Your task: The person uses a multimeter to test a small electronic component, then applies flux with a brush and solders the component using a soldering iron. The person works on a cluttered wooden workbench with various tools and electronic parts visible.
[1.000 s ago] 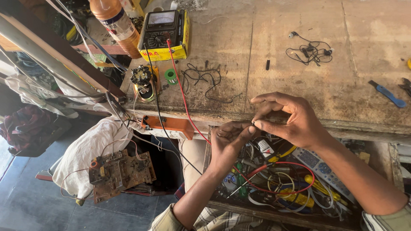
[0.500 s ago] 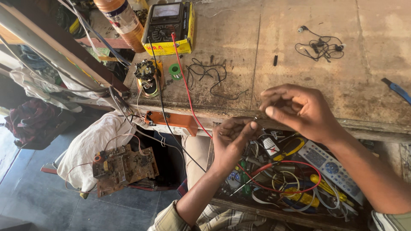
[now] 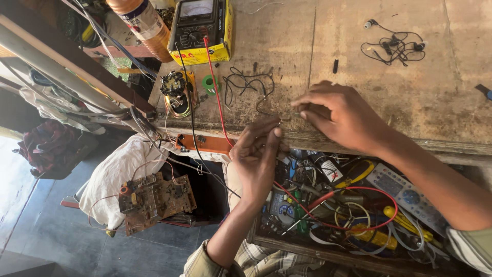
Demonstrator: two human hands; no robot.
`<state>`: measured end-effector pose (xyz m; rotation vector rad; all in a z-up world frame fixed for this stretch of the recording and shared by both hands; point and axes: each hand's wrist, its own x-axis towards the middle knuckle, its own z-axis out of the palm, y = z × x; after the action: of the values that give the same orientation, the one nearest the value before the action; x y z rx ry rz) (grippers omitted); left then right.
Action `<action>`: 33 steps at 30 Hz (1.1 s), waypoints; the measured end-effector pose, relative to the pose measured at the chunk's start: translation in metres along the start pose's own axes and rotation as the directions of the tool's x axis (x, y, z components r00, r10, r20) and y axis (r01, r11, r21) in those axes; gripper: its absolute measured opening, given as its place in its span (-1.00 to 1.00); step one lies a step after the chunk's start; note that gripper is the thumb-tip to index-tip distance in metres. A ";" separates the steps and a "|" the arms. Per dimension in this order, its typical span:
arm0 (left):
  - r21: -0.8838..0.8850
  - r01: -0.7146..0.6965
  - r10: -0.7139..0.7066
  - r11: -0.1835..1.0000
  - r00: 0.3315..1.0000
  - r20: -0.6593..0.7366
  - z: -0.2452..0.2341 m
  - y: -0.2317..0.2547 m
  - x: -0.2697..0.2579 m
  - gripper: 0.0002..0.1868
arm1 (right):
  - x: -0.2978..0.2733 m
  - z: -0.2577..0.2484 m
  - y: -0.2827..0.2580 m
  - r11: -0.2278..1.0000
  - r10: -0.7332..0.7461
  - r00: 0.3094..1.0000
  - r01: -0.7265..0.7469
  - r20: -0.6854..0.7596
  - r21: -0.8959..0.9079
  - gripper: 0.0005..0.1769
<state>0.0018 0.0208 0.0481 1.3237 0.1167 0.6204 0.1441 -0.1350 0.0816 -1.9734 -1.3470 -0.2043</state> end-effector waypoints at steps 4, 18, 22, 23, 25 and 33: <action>0.022 -0.036 0.035 0.999 0.997 0.066 0.007 -0.001 0.001 -0.84 | -0.015 -0.010 -0.007 0.970 0.187 0.976 -0.201 0.110 0.134 -0.75; 0.276 -0.138 0.101 0.951 0.984 0.145 0.023 0.006 0.003 -0.90 | -0.040 -0.023 -0.019 0.852 0.381 0.924 -0.356 0.011 0.385 -0.70; 0.455 -0.182 0.143 0.872 0.983 0.118 0.028 0.005 0.001 -0.92 | -0.045 -0.023 -0.017 0.803 0.406 0.914 -0.364 0.013 0.472 -0.72; 0.454 -0.168 0.136 0.875 0.985 0.103 0.029 0.004 0.001 -0.92 | -0.046 -0.022 -0.017 0.785 0.413 0.910 -0.364 0.015 0.502 -0.72; 0.449 -0.141 0.122 0.882 0.990 0.072 0.031 0.003 0.001 -0.93 | -0.046 -0.023 -0.017 0.774 0.406 0.913 -0.358 0.024 0.522 -0.72; 0.491 -0.140 0.144 0.860 0.989 0.032 0.036 0.007 -0.001 -0.92 | -0.046 -0.025 -0.016 0.741 0.445 0.892 -0.419 0.082 0.525 -0.71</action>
<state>0.0138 -0.0104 0.0635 1.8402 0.1929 0.7507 0.1162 -0.1820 0.0842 -1.7156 -0.7559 0.3166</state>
